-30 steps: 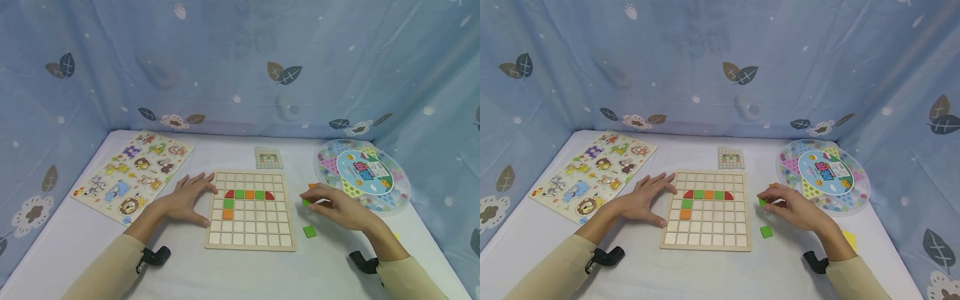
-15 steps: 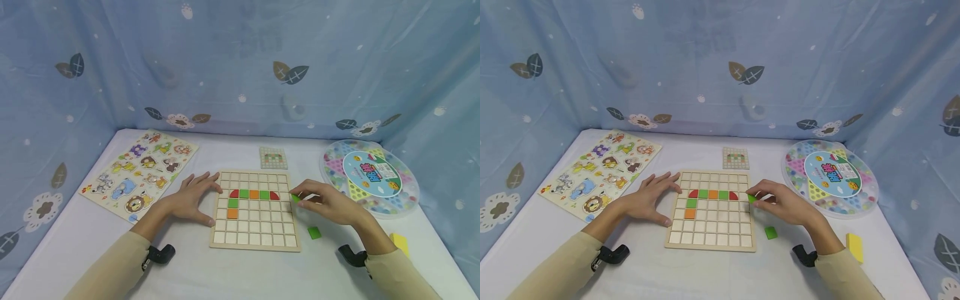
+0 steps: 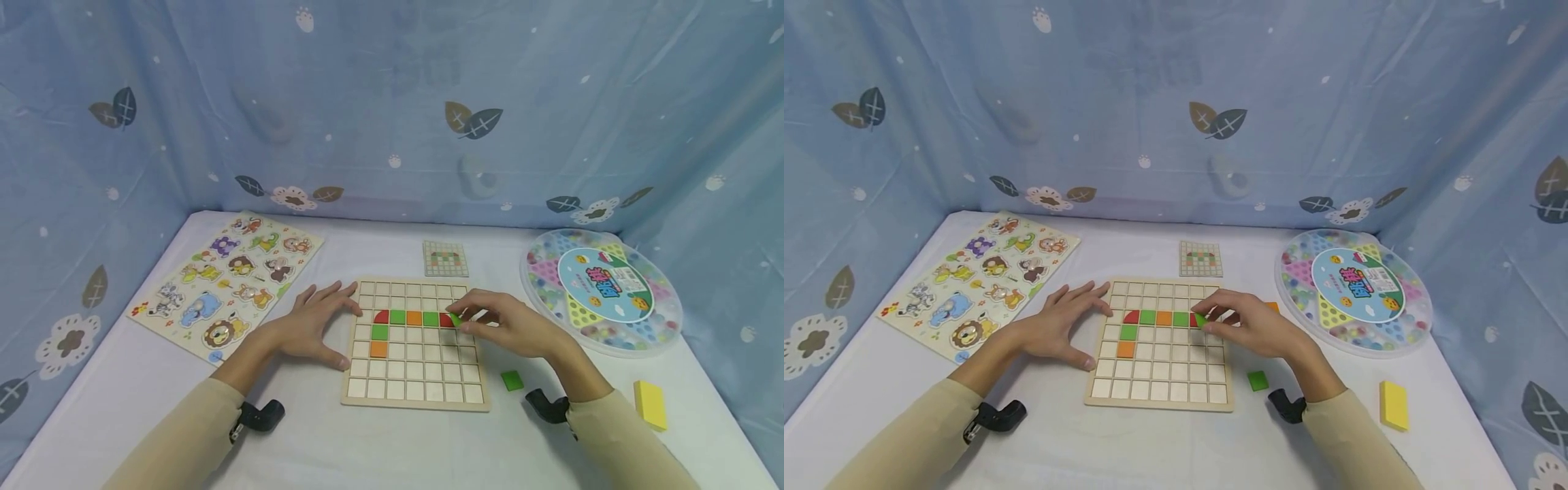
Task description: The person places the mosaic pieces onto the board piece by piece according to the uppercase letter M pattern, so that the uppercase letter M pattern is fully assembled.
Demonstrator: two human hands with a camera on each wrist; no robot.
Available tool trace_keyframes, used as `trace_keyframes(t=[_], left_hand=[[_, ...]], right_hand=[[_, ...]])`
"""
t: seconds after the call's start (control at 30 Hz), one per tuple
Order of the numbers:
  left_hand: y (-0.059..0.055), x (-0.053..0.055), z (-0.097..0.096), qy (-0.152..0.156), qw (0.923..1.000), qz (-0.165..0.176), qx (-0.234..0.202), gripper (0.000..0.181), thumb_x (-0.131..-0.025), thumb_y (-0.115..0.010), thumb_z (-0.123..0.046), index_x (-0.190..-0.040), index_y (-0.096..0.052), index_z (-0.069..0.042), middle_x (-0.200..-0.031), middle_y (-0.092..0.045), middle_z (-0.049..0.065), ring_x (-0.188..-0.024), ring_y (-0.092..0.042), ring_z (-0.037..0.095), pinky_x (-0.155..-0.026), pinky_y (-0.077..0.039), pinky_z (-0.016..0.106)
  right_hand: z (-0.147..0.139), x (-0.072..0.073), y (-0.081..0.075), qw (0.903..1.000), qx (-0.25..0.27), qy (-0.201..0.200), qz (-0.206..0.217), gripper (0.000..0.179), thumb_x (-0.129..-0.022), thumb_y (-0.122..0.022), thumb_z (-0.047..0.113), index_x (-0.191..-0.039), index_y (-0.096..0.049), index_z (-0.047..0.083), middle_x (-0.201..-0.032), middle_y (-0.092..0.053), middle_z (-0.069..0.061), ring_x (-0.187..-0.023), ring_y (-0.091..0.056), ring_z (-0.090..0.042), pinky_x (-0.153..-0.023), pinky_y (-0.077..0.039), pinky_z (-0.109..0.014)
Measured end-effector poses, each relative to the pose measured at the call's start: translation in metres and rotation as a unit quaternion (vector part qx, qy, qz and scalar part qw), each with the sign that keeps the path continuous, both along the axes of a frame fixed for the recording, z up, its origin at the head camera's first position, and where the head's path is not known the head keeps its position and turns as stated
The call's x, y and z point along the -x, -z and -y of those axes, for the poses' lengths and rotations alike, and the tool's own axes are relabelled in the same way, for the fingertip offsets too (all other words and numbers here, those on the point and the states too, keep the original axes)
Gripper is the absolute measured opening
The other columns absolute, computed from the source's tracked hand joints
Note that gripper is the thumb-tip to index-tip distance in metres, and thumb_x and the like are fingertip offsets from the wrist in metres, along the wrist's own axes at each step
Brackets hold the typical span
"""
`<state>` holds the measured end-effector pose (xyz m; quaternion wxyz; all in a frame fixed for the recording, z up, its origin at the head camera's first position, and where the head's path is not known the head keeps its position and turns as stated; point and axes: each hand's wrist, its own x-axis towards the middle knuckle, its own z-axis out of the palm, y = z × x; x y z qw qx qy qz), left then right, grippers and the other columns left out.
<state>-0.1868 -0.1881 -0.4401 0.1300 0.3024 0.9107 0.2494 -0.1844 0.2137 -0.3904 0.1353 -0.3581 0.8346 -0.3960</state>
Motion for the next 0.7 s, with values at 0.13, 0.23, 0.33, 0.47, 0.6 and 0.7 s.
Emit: trace_keyframes(t=[0.13, 0.23, 0.33, 0.47, 0.6, 0.7], left_hand=[[0.000, 0.001, 0.001, -0.001, 1.0000, -0.002, 0.000, 0.085, -0.065, -0.084, -0.070, -0.135, -0.052, -0.033, -0.173, -0.016, 0.002, -0.159, -0.008, 0.036, -0.122, 0.003, 0.069], [0.001, 0.001, 0.000, -0.001, 1.0000, 0.001, -0.003, 0.085, -0.065, -0.084, -0.070, -0.134, -0.052, -0.033, -0.173, -0.016, 0.002, -0.159, -0.008, 0.036, -0.121, 0.004, 0.069], [0.002, 0.001, -0.001, 0.000, 1.0000, 0.005, -0.007, 0.085, -0.065, -0.085, -0.069, -0.134, -0.051, -0.033, -0.173, -0.016, 0.001, -0.159, -0.008, 0.036, -0.121, 0.004, 0.069], [0.001, 0.000, -0.003, -0.001, 0.9999, 0.008, -0.009, 0.086, -0.065, -0.085, -0.068, -0.135, -0.050, -0.033, -0.173, -0.015, 0.001, -0.159, -0.007, 0.035, -0.122, 0.005, 0.067], [-0.001, -0.002, -0.003, -0.002, 0.9999, 0.010, -0.011, 0.087, -0.065, -0.086, -0.067, -0.135, -0.051, -0.031, -0.173, -0.015, 0.001, -0.159, -0.007, 0.035, -0.122, 0.006, 0.066], [-0.001, -0.002, -0.002, -0.002, 0.9999, 0.007, -0.009, 0.087, -0.065, -0.086, -0.066, -0.136, -0.051, -0.031, -0.173, -0.015, 0.001, -0.159, -0.007, 0.035, -0.123, 0.005, 0.066]], right_hand=[[0.009, 0.004, 0.002, 0.9999, 0.009, -0.009, -0.001, 0.030, -0.099, -0.070, 0.017, -0.128, -0.067, 0.010, -0.122, -0.070, -0.005, -0.107, -0.066, -0.015, -0.089, -0.059, -0.035], [0.015, 0.005, 0.004, 0.9997, 0.017, -0.017, 0.003, 0.031, -0.099, -0.070, 0.018, -0.129, -0.067, 0.010, -0.123, -0.069, -0.006, -0.106, -0.066, -0.016, -0.089, -0.059, -0.036], [0.020, 0.006, 0.006, 0.9995, 0.021, -0.023, 0.005, 0.031, -0.098, -0.071, 0.018, -0.128, -0.067, 0.009, -0.122, -0.069, -0.008, -0.105, -0.065, -0.016, -0.088, -0.059, -0.035], [0.027, 0.008, 0.008, 0.9991, 0.026, -0.030, 0.010, 0.030, -0.099, -0.070, 0.017, -0.128, -0.067, 0.008, -0.122, -0.069, -0.005, -0.104, -0.065, -0.017, -0.088, -0.059, -0.036], [0.033, 0.010, 0.009, 0.9989, 0.022, -0.037, 0.019, 0.031, -0.100, -0.069, 0.020, -0.129, -0.067, 0.009, -0.122, -0.068, 0.001, -0.105, -0.065, -0.018, -0.089, -0.059, -0.037], [0.037, 0.011, 0.009, 0.9989, 0.016, -0.040, 0.019, 0.032, -0.100, -0.069, 0.022, -0.129, -0.067, 0.009, -0.121, -0.067, 0.003, -0.103, -0.065, -0.018, -0.089, -0.059, -0.038]])
